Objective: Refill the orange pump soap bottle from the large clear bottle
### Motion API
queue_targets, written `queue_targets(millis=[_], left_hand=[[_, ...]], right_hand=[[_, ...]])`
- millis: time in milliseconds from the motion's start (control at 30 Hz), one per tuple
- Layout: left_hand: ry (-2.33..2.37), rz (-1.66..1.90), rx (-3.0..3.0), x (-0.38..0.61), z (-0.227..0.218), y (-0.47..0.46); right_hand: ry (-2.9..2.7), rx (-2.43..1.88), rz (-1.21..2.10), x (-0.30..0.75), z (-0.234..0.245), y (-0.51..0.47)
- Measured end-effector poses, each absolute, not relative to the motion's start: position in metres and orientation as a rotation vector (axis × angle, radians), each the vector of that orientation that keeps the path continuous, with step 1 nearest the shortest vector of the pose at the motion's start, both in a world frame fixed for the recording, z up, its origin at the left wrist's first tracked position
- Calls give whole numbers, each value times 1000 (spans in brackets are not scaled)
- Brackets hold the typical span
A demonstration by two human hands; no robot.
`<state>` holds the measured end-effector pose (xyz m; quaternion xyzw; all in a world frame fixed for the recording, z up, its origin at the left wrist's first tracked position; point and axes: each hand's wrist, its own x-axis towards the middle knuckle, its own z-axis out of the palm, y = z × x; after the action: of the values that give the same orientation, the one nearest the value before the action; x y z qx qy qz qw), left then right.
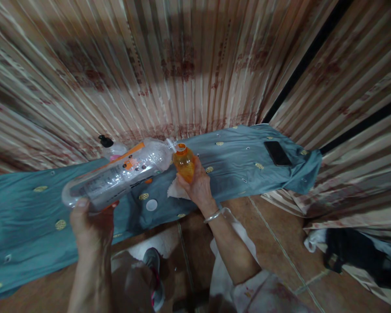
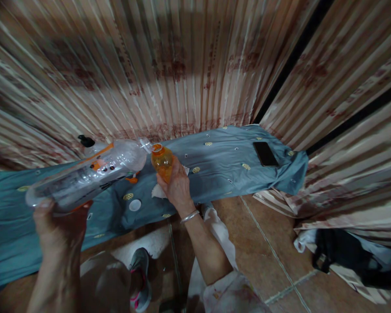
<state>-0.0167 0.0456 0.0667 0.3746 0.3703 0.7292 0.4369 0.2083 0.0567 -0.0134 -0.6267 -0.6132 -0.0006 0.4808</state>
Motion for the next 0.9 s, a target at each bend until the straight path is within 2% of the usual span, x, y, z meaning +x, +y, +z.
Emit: queue_targets(millis=[900], left_hand=[[944, 1780, 889, -15, 65, 46]], right_hand=[[-1496, -1557, -66, 207, -13, 57]])
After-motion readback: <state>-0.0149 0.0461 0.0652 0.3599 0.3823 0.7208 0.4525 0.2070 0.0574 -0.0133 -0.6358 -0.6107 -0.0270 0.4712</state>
